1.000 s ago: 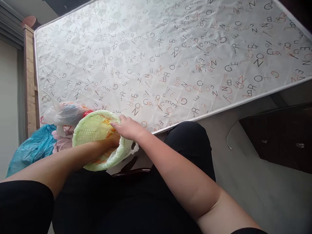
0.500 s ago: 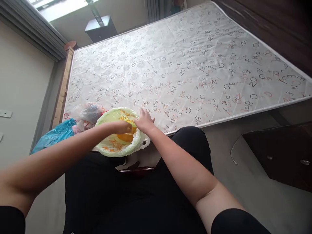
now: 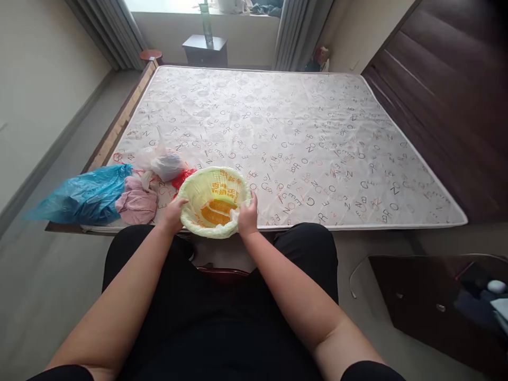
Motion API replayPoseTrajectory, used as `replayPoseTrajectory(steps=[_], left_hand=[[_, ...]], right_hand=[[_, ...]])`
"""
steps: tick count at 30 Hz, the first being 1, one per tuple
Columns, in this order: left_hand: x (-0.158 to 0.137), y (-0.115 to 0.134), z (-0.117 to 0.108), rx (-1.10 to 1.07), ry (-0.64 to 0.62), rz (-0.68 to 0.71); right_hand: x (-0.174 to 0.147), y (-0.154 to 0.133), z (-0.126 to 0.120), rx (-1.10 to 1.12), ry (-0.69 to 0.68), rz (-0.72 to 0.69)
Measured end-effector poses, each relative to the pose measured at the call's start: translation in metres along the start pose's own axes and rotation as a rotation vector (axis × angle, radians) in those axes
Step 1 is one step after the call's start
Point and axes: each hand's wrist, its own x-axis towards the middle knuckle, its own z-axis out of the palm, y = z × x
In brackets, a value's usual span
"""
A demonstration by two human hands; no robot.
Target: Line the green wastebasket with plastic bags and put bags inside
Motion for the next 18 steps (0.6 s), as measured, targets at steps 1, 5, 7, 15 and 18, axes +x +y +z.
replayPoseTrajectory(steps=[1,5,7,15,18], left_hand=[[-0.002,-0.005,0.004,-0.037,-0.002,-0.007],[-0.001,-0.01,0.001,-0.017,-0.025,-0.028],[0.003,-0.008,-0.008,0.078,0.002,0.002],[0.03,0.009,-0.02,0.235,0.252,0.366],[0.033,0.006,-0.013,-0.06,-0.144,0.165]], right_hand=[[0.009,0.002,-0.003,0.048,0.021,-0.003],[0.038,0.008,-0.026,0.102,-0.111,-0.015],[0.04,0.01,-0.034,0.123,-0.149,0.021],[0.018,0.012,-0.023,0.199,-0.148,-0.034],[0.021,0.011,-0.02,0.197,-0.019,-0.024]])
